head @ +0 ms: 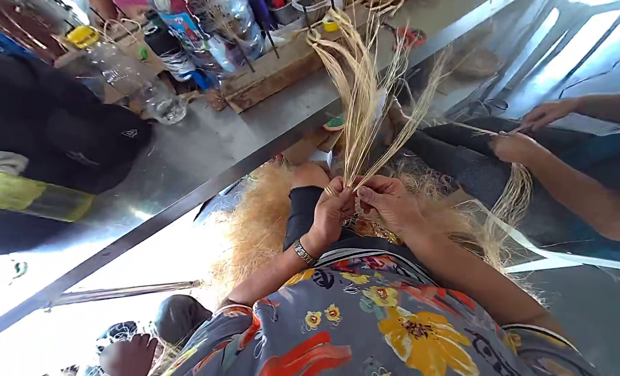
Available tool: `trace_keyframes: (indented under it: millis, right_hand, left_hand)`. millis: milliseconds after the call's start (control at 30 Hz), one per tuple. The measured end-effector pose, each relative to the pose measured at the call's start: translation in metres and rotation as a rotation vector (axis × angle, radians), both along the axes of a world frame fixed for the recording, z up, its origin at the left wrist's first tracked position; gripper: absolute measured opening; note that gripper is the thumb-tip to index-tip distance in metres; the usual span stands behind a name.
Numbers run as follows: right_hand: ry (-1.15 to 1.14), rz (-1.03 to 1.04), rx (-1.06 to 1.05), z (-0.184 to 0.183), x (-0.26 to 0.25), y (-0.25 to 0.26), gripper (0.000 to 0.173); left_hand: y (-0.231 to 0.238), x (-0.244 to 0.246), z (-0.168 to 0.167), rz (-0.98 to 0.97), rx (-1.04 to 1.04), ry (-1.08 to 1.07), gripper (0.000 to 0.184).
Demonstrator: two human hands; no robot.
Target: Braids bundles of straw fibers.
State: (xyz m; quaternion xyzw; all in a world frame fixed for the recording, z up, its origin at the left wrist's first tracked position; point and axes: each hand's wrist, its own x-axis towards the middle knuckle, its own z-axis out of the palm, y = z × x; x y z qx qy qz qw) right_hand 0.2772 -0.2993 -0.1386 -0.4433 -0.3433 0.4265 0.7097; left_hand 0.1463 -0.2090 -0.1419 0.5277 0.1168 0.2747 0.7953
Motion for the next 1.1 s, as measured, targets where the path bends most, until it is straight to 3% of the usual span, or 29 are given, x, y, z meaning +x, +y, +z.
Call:
trace_keyframes:
  millis: [133, 267, 400, 467, 633, 733, 800, 867, 933, 1033, 1100]
  right_hand:
    - [0.071, -0.117, 0.045, 0.001, -0.004, 0.000, 0.010]
    - [0.234, -0.031, 0.104, 0.000, -0.003, -0.007, 0.020]
    - [0.227, 0.003, 0.124, -0.001, 0.000, -0.007, 0.022]
    - [0.172, 0.016, 0.117, -0.002, -0.001, -0.007, 0.014]
    - [0.081, 0.007, -0.054, 0.007, -0.004, -0.008, 0.031]
    - [0.088, -0.008, -0.104, 0.009, -0.004, -0.009, 0.012]
    - [0.079, -0.041, -0.070, 0.004, -0.003, -0.009, 0.017]
    - [0.054, -0.070, -0.044, 0.000, 0.003, -0.008, 0.025]
    - [0.072, -0.109, -0.034, -0.001, 0.010, -0.010, 0.029]
    - [0.139, -0.127, 0.004, -0.006, 0.018, -0.014, 0.030]
    - [0.163, -0.143, 0.040, -0.006, 0.026, -0.016, 0.031]
  left_hand:
    - [-0.004, 0.002, -0.006, -0.003, -0.031, -0.013, 0.021]
    - [-0.003, 0.003, -0.007, -0.012, -0.030, -0.001, 0.023]
    - [-0.006, 0.004, -0.010, -0.009, -0.008, 0.018, 0.024]
    - [-0.008, 0.005, -0.009, 0.007, 0.050, 0.053, 0.023]
    - [-0.013, 0.005, -0.012, -0.009, 0.370, 0.173, 0.015]
    - [-0.012, 0.003, -0.008, -0.032, 0.506, 0.246, 0.024]
    - [-0.013, 0.002, -0.004, -0.036, 0.535, 0.282, 0.025]
    - [-0.014, 0.000, -0.004, -0.022, 0.503, 0.276, 0.021]
    - [-0.014, -0.003, -0.004, -0.055, 0.390, 0.208, 0.032]
    - [-0.009, -0.005, 0.000, -0.224, 0.196, 0.056, 0.052]
    - [-0.003, -0.010, 0.002, -0.389, 0.051, -0.004, 0.047]
